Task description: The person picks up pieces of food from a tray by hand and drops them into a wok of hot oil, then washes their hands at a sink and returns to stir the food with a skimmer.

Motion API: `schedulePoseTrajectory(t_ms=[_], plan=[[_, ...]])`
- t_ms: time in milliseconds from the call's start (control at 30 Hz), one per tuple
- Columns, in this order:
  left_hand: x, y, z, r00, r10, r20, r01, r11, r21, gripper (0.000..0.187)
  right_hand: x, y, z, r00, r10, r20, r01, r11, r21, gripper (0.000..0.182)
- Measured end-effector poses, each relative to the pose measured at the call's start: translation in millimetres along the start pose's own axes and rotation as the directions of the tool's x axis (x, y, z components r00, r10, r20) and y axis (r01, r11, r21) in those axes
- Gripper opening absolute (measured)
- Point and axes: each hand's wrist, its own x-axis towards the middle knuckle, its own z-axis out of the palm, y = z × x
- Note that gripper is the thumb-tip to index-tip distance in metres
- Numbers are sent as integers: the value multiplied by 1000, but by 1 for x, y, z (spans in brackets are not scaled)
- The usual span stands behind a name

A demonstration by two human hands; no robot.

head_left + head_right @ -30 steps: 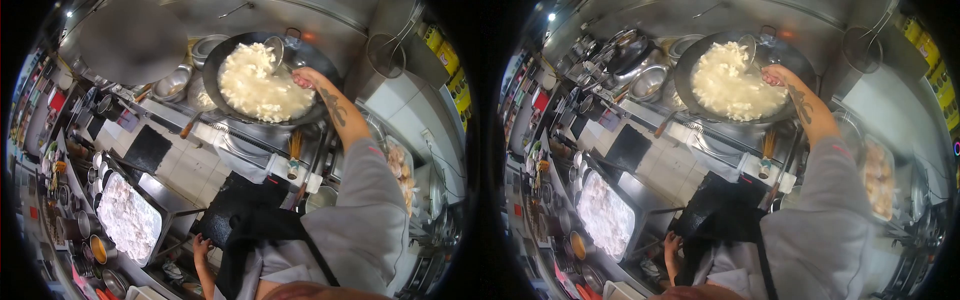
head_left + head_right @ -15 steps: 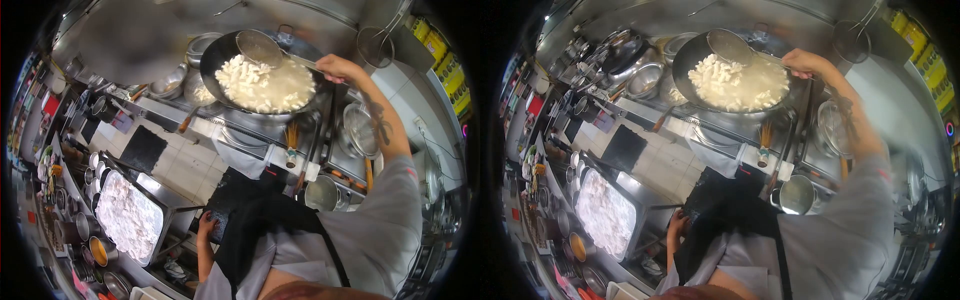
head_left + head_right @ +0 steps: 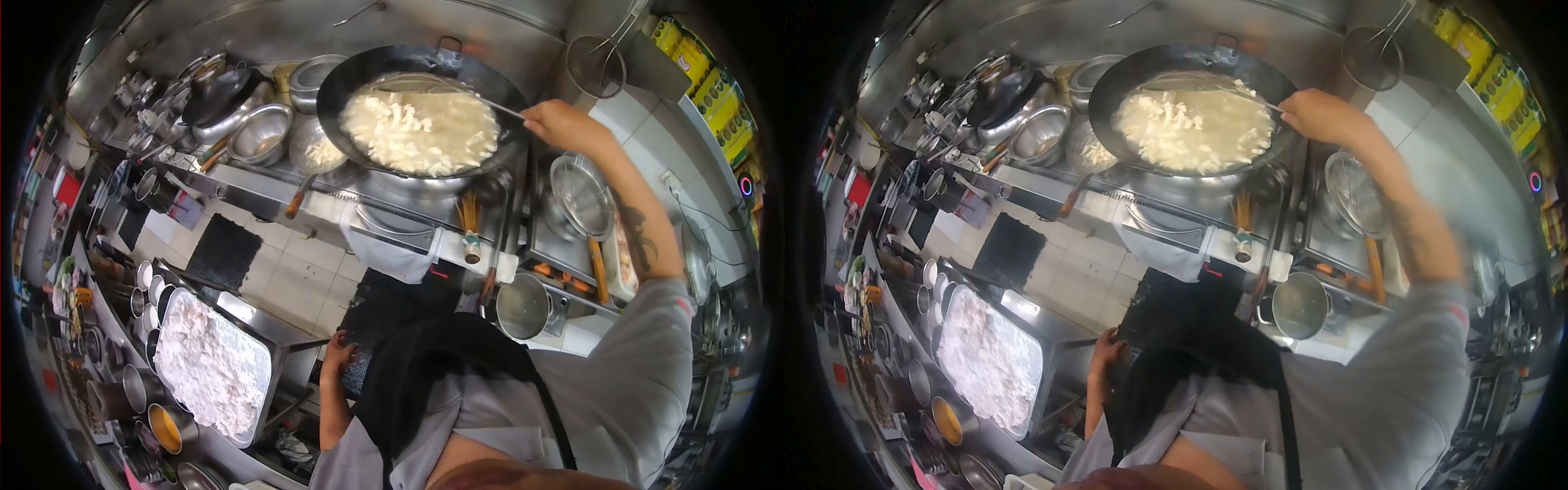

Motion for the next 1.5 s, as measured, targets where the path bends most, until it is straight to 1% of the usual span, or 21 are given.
schedulePoseTrajectory(t_ms=[67, 133, 200, 267, 300, 367, 400, 500, 600, 700, 800, 833, 900, 1000, 1100, 1200, 1233, 1267, 1333, 1433, 1500], plan=[[-3, -1, -1, 999, 5, -46, -7, 999, -42, 65, 20, -31, 3, 980, 156, 123, -146, 986, -83, 21], [-9, -3, -4, 996, 45, -79, -42, 998, 41, 65, 51, -31, 32, 980, 148, 134, -116, 968, -224, 21], [-13, -17, -11, 992, 88, -90, -75, 988, 135, 64, 89, -30, 69, 979, 124, 160, -72, 952, -299, 23], [-2, -47, -21, 987, 136, -83, -114, 966, 233, 63, 118, -26, 80, 977, 188, 104, -158, 958, -240, 24], [-6, -48, -20, 992, 85, -95, -72, 988, 137, 63, 129, -21, 85, 971, 224, 81, -203, 957, -209, 24], [-21, -44, -18, 995, -18, -102, 13, 999, -50, 63, 144, 1, 105, 975, 215, -49, -220, 965, -145, 25], [-26, -45, -18, 991, -33, -131, 24, 997, -69, 62, 147, 7, 106, 970, 212, -116, -225, 968, -111, 26], [-35, -50, -14, 980, -60, -190, 34, 990, -140, 61, 156, 24, 99, 940, 342, 19, -341, 930, 135, 28], [-37, -57, -14, 978, -75, -194, 37, 981, -193, 60, 151, 29, 89, 911, 382, 158, -412, 871, 268, 31], [-45, -50, -10, 976, -100, -195, 57, 975, -216, 60, 136, 26, 85, 919, 372, 133, -393, 829, 398, 28], [-53, -42, -8, 971, -123, -203, 73, 969, -237, 60, 128, 32, 85, 925, 351, 144, -376, 803, 463, 25], [-54, -42, -9, 972, -128, -196, 80, 969, -235, 60, 125, 31, 86, 905, 385, 179, -423, 777, 466, 24], [-55, -41, -9, 973, -135, -187, 88, 966, -243, 61, 125, 28, 85, 860, 448, 246, -510, 723, 467, 23], [-57, -36, -8, 970, -138, -199, 83, 962, -262, 61, 150, 44, 116, 699, 566, 437, -714, 586, 383, 22], [-61, -32, -1, 965, -131, -229, 69, 963, -260, 61, 168, 49, 150, 701, 550, 454, -689, 357, 630, 23], [-62, -34, 3, 960, -121, -253, 62, 972, -229, 61, 186, 50, 169, 700, 465, 541, -649, 100, 754, 24], [-69, -31, 7, 955, -129, -268, 71, 974, -216, 62, 191, 53, 178, 752, 403, 521, -559, -27, 829, 27], [-74, -26, 10, 949, -138, -282, 82, 976, -203, 62, 199, 56, 185, 754, 359, 550, -555, -99, 826, 27], [-75, -33, 12, 951, -168, -260, 92, 955, -281, 63, 211, 57, 188, 754, 267, 600, -550, -244, 799, 27], [-78, -37, 16, 952, -189, -240, 100, 935, -340, 63, 219, 53, 191, 808, 234, 541, -502, -209, 839, 28], [-79, -33, 18, 955, -187, -228, 98, 931, -352, 63, 222, 44, 186, 813, 220, 540, -503, -202, 840, 28]])
